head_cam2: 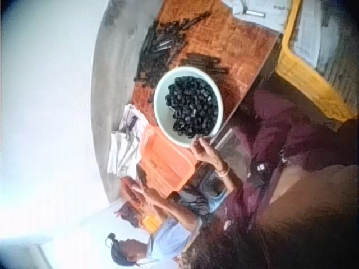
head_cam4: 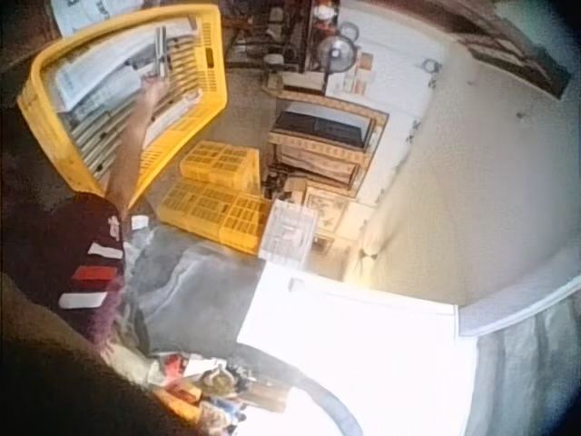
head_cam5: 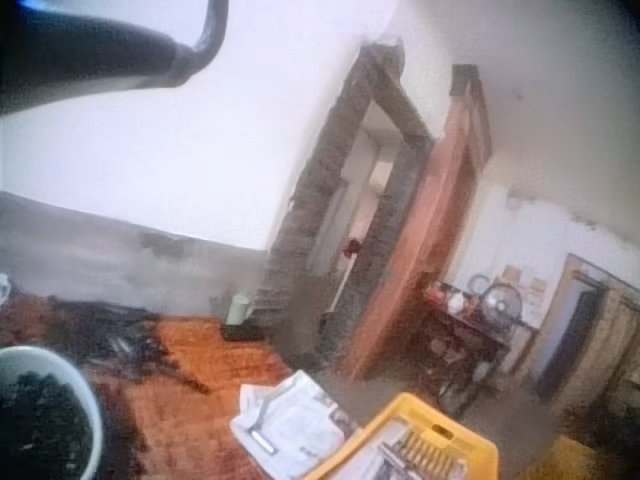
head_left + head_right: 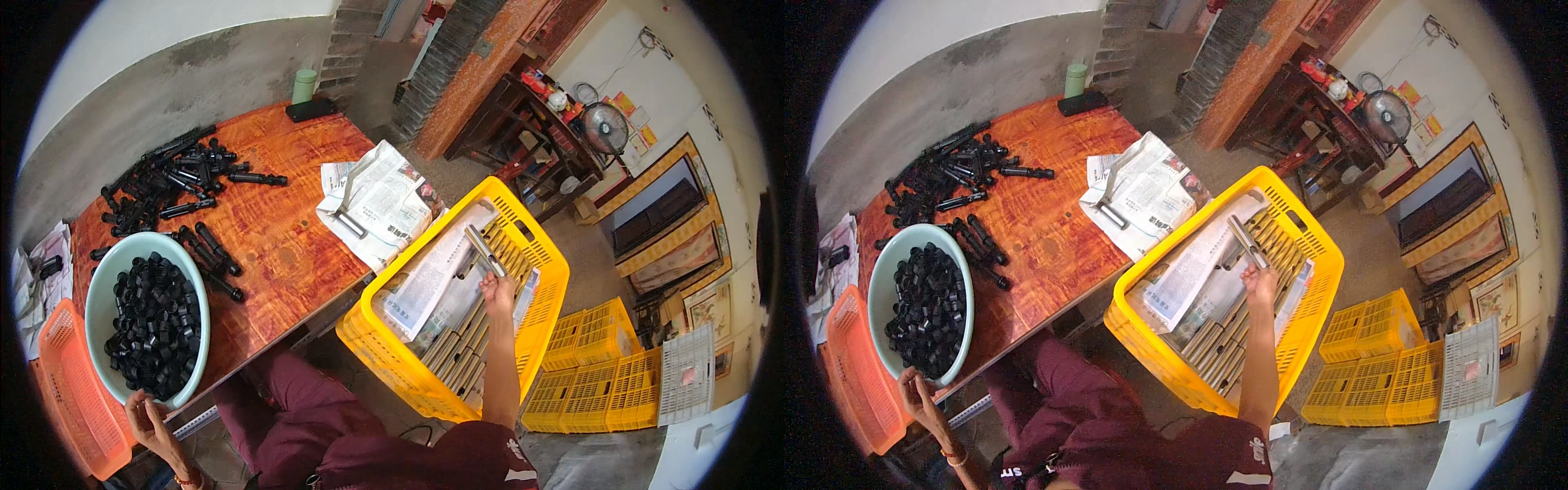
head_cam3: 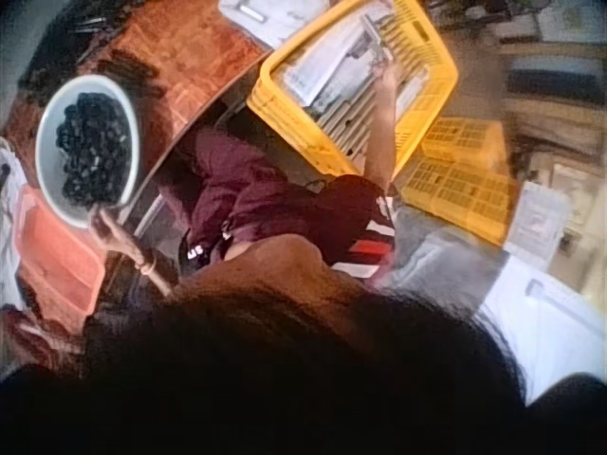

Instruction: The person repeatedly picks a black cylindrical component and a black cap, inserts the cap into the component, and places the assembled unit on the table. The person also uses a metal rod to press the cap into the component and wipes the rod with a cloth between uses.

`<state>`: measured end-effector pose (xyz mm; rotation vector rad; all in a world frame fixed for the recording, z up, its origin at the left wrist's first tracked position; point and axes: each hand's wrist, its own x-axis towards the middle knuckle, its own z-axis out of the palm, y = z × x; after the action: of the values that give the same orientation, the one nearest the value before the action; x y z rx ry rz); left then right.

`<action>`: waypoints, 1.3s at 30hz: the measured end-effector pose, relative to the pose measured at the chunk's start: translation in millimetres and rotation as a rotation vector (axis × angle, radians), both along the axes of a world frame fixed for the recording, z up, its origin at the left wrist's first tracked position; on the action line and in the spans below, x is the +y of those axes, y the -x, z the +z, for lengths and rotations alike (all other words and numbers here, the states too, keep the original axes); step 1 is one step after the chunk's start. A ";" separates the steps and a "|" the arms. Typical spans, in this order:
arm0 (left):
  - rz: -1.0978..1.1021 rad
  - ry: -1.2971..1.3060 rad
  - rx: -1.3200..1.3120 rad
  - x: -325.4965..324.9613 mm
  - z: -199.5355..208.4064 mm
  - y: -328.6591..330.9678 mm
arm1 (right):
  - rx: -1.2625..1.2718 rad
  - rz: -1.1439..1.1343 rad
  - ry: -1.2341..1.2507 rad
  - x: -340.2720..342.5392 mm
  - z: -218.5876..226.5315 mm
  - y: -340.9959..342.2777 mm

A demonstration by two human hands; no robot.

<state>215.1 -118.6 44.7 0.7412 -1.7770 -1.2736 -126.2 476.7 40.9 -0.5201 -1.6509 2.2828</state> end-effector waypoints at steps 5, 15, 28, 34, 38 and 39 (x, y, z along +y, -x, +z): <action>0.014 0.037 0.034 11.6 11.4 16.1 | 0.198 0.340 0.228 -61.0 56.9 -15.0; -0.822 -0.281 -0.140 58.9 81.6 51.1 | 0.188 1.807 -0.689 -262.1 116.7 -66.3; -0.925 -1.002 -0.086 83.3 -25.0 26.9 | 0.356 1.581 -1.196 -418.5 59.9 -36.6; -0.890 -0.907 -0.061 84.8 -28.3 32.0 | 0.686 1.052 -1.632 -461.5 -26.6 -44.3; -0.853 -0.900 -0.064 83.8 -21.2 31.7 | 0.556 1.092 -1.557 -456.3 -13.3 -42.9; -0.844 -0.902 -0.065 85.3 -21.2 31.3 | 0.446 1.139 -1.543 -448.3 -1.1 -41.8</action>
<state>183.9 -33.3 23.5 0.4669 -1.5506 -2.7274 -84.4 28.4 39.8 1.3721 -2.9513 0.5446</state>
